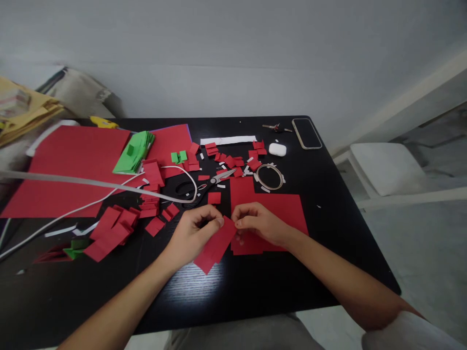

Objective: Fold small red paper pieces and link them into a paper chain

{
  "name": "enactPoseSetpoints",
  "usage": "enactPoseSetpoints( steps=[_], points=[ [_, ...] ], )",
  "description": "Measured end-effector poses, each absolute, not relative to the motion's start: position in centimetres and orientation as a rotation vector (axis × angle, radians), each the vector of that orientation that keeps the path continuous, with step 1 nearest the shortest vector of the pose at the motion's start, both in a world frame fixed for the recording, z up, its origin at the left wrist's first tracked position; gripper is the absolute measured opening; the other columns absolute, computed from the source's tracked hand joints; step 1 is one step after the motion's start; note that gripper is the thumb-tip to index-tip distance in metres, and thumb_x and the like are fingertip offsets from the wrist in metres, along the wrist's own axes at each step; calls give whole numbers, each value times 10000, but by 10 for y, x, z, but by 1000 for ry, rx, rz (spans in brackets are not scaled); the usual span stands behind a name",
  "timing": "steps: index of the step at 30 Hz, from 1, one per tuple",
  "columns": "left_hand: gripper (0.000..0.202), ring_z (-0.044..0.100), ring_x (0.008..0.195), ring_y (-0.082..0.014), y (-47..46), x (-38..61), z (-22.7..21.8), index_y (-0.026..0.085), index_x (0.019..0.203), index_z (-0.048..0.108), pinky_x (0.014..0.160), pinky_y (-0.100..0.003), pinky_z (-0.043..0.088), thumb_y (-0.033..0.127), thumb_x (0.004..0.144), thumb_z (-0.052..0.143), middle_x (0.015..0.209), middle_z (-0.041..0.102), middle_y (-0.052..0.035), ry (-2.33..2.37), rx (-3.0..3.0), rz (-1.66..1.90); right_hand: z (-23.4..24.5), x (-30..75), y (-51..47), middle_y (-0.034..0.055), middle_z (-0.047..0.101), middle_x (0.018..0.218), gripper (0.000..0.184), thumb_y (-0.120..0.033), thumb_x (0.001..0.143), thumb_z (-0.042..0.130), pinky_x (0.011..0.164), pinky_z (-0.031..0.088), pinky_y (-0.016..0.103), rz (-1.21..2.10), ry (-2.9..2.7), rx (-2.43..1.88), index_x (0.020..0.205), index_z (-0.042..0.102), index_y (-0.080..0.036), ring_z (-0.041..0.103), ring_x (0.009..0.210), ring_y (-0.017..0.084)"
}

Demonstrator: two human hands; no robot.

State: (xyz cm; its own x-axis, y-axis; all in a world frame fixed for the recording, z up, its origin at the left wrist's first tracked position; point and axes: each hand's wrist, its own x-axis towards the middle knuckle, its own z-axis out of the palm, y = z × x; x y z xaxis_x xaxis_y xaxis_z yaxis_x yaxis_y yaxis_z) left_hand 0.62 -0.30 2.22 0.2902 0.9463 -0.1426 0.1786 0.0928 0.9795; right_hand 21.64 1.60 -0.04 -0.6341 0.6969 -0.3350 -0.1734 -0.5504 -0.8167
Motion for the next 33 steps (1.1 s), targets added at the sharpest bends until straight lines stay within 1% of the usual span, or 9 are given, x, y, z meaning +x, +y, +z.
enactPoseSetpoints(
  steps=[5,9,16,22,26,33],
  points=[
    [227,389,552,-88,-3,8,22,160,717,652,543,-222,339,306,888,625,594,483,56,1150,1357,805,-1,217,17,-17,686,590,46,-190,761,688,566,528,223,2186,-1060,-916,743,667,-153,662,517,119],
    [230,396,552,-89,-4,7,22,158,729,664,541,-221,340,319,892,637,596,494,53,1151,1331,802,0,217,17,-18,668,593,48,-189,761,692,574,536,227,2200,-1036,-921,745,669,-150,670,538,126],
    [257,477,561,-100,-2,5,22,152,733,676,547,-220,368,363,880,660,616,587,27,1157,1221,808,-1,216,18,-1,639,616,91,-203,785,663,552,574,259,2267,-888,-818,719,660,-139,679,559,153],
    [249,430,529,-90,-3,7,22,154,721,675,515,-216,335,351,874,664,581,552,42,1155,1236,793,-3,217,17,2,651,628,54,-183,770,674,570,579,250,2247,-922,-829,749,663,-135,674,556,141],
    [257,445,547,-95,-2,7,22,152,719,675,526,-218,336,356,873,655,594,560,36,1159,1258,787,-3,218,17,-4,645,615,57,-188,773,676,567,574,249,2259,-937,-830,752,665,-136,674,552,142],
    [267,426,566,-100,-2,6,21,157,725,673,550,-229,341,364,890,635,606,539,40,1155,1293,740,0,219,18,-11,644,592,63,-194,760,680,568,545,235,2252,-1002,-874,730,655,-145,646,528,124]
  ],
)
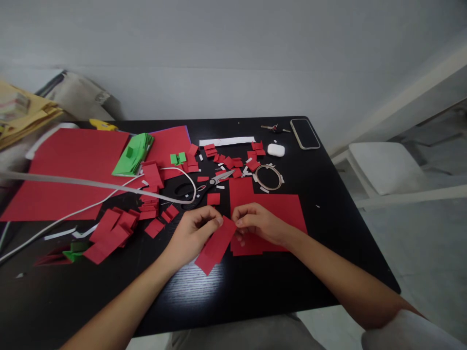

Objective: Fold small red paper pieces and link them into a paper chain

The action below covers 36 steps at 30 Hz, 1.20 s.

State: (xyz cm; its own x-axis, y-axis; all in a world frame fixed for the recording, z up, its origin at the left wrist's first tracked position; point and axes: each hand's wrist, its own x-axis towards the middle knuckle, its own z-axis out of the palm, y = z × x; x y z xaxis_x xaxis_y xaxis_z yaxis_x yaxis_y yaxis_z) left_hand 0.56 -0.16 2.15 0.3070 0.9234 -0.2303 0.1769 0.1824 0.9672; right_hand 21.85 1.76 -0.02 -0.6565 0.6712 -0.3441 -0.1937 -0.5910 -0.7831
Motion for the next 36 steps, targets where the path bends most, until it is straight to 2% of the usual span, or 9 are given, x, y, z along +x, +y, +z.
enactPoseSetpoints(
  steps=[7,16,24,36],
  points=[
    [284,432,589,-104,1,1,20,155,757,675,577,-230,359,398,902,643,632,542,38,1137,1266,654,0,219,19,-26,618,578,55,-191,743,678,564,537,240,2249,-1015,-924,714,657,-149,633,521,126],
    [349,507,620,-106,0,0,18,161,835,663,582,-221,407,500,904,711,710,600,22,1079,1173,605,0,219,20,-34,570,570,64,-178,738,667,532,550,238,2256,-914,-896,682,644,-156,620,523,129],
    [372,464,576,-87,0,-1,15,150,807,675,545,-213,361,507,855,768,682,593,26,1094,1158,575,-1,219,20,-29,565,583,67,-182,755,668,541,562,243,2261,-916,-886,703,637,-153,617,534,131],
    [355,450,561,-91,1,-4,16,157,836,700,511,-211,337,506,877,754,679,587,20,1079,1159,556,0,219,20,-31,584,575,61,-179,737,680,545,556,235,2244,-935,-913,693,648,-152,626,530,124]
  ],
)
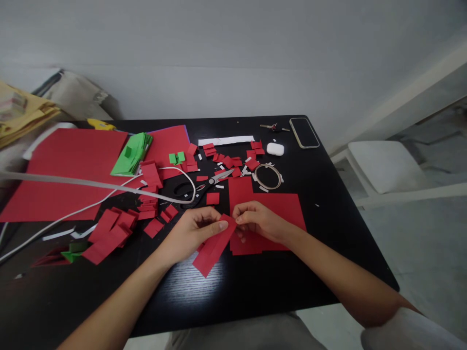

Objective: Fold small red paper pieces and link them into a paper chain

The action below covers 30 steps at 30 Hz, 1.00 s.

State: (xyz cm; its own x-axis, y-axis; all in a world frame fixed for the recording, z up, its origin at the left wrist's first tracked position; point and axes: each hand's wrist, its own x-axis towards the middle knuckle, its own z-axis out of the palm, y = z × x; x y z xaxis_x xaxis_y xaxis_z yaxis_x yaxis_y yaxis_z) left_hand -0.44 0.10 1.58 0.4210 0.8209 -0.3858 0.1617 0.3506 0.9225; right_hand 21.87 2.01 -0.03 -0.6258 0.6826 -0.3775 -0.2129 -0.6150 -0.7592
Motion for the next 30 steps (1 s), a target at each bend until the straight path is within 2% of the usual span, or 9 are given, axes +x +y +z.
enactPoseSetpoints(
  steps=[6,13,20,25,30],
  points=[
    [318,518,627,-113,1,-4,17,149,808,715,582,-224,403,457,869,766,717,637,-3,1062,1187,596,-3,220,19,-32,611,575,44,-174,757,666,565,544,241,2206,-1009,-918,720,649,-157,628,528,123],
    [266,533,655,-113,1,-1,23,154,795,711,632,-231,413,406,856,772,736,656,5,1053,1192,607,-3,220,20,-16,668,594,51,-182,741,672,570,502,226,2169,-1082,-912,704,646,-160,623,528,115],
    [317,501,609,-105,3,-5,25,152,745,661,596,-229,391,429,839,783,677,600,23,1111,1150,664,-3,228,27,-17,627,604,37,-146,698,616,536,510,239,2137,-1063,-904,684,646,-161,601,533,127],
    [324,509,613,-112,2,-6,21,155,765,674,586,-230,397,451,849,777,687,613,12,1100,1163,662,-5,225,25,-4,659,630,55,-198,776,701,587,543,254,2141,-1059,-919,756,674,-154,638,563,135],
    [307,505,614,-112,0,-3,20,160,779,684,570,-227,384,443,866,765,690,623,8,1078,1160,642,-5,220,19,-6,646,617,74,-216,779,677,606,566,282,2175,-1005,-891,779,695,-144,665,581,157]
  ],
)
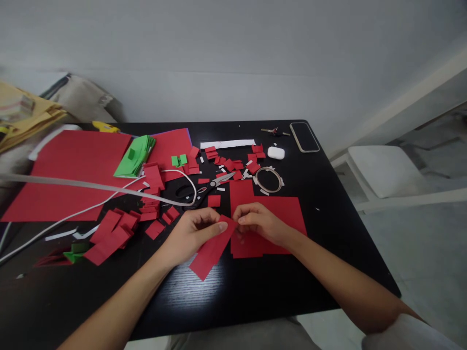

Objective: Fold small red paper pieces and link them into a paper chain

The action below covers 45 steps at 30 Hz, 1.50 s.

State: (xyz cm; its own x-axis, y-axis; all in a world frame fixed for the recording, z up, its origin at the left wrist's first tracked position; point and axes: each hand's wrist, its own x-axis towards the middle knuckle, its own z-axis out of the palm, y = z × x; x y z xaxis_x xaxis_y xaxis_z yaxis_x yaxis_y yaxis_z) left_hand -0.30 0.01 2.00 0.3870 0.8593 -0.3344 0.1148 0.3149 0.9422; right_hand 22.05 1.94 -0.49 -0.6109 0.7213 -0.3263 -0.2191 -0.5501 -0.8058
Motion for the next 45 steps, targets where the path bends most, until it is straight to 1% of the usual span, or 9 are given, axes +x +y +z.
enactPoseSetpoints(
  steps=[4,10,14,18,21,25,29,35,45],
  points=[
    [308,504,629,-109,0,-2,20,158,806,691,588,-232,374,451,867,763,724,635,5,1058,1127,612,-1,220,19,-12,657,604,75,-215,788,690,600,535,267,2143,-1074,-918,748,678,-153,647,556,140],
    [350,458,597,-102,-1,-2,18,159,842,645,571,-234,336,496,878,733,706,573,26,1047,1123,520,4,219,20,-23,658,590,68,-198,766,673,592,491,244,2096,-1167,-961,712,661,-158,630,546,123],
    [349,481,625,-104,0,1,18,155,860,626,597,-227,361,494,890,703,730,566,30,1020,1117,505,5,218,18,-24,661,596,74,-199,769,665,589,487,244,2082,-1199,-969,708,649,-159,630,548,124],
    [349,448,601,-93,-1,3,19,153,833,630,569,-212,336,492,903,669,696,536,41,1068,1123,525,3,217,17,-21,665,607,56,-180,762,657,595,489,244,2052,-1243,-961,713,649,-156,628,558,121],
    [316,409,567,-84,-2,4,17,157,800,630,537,-204,308,455,896,671,652,498,51,1104,1092,552,4,217,17,-17,664,622,76,-203,793,671,612,499,255,2033,-1270,-937,735,652,-158,633,578,128],
    [277,400,526,-75,-3,3,13,162,786,631,497,-196,290,419,868,695,618,471,57,1084,945,588,7,217,15,-15,662,673,104,-240,819,730,640,501,260,1960,-1308,-901,794,676,-155,627,629,130],
    [289,366,469,-57,-2,5,14,161,763,626,452,-183,262,417,819,747,575,437,70,1059,771,608,9,216,13,-18,654,691,126,-233,814,778,639,472,244,1904,-1342,-890,814,684,-150,598,640,114],
    [331,413,475,-39,-1,11,19,135,721,655,445,-142,319,396,736,859,570,487,65,976,621,665,6,217,12,-12,667,707,140,-247,838,785,645,472,243,1919,-1310,-867,841,685,-150,617,654,119],
    [320,446,445,-25,-1,11,21,116,699,713,416,-112,374,343,659,935,535,515,64,959,492,693,2,216,11,-25,668,747,175,-243,820,844,646,482,230,1957,-1221,-829,868,700,-155,608,654,96]
  ],
)
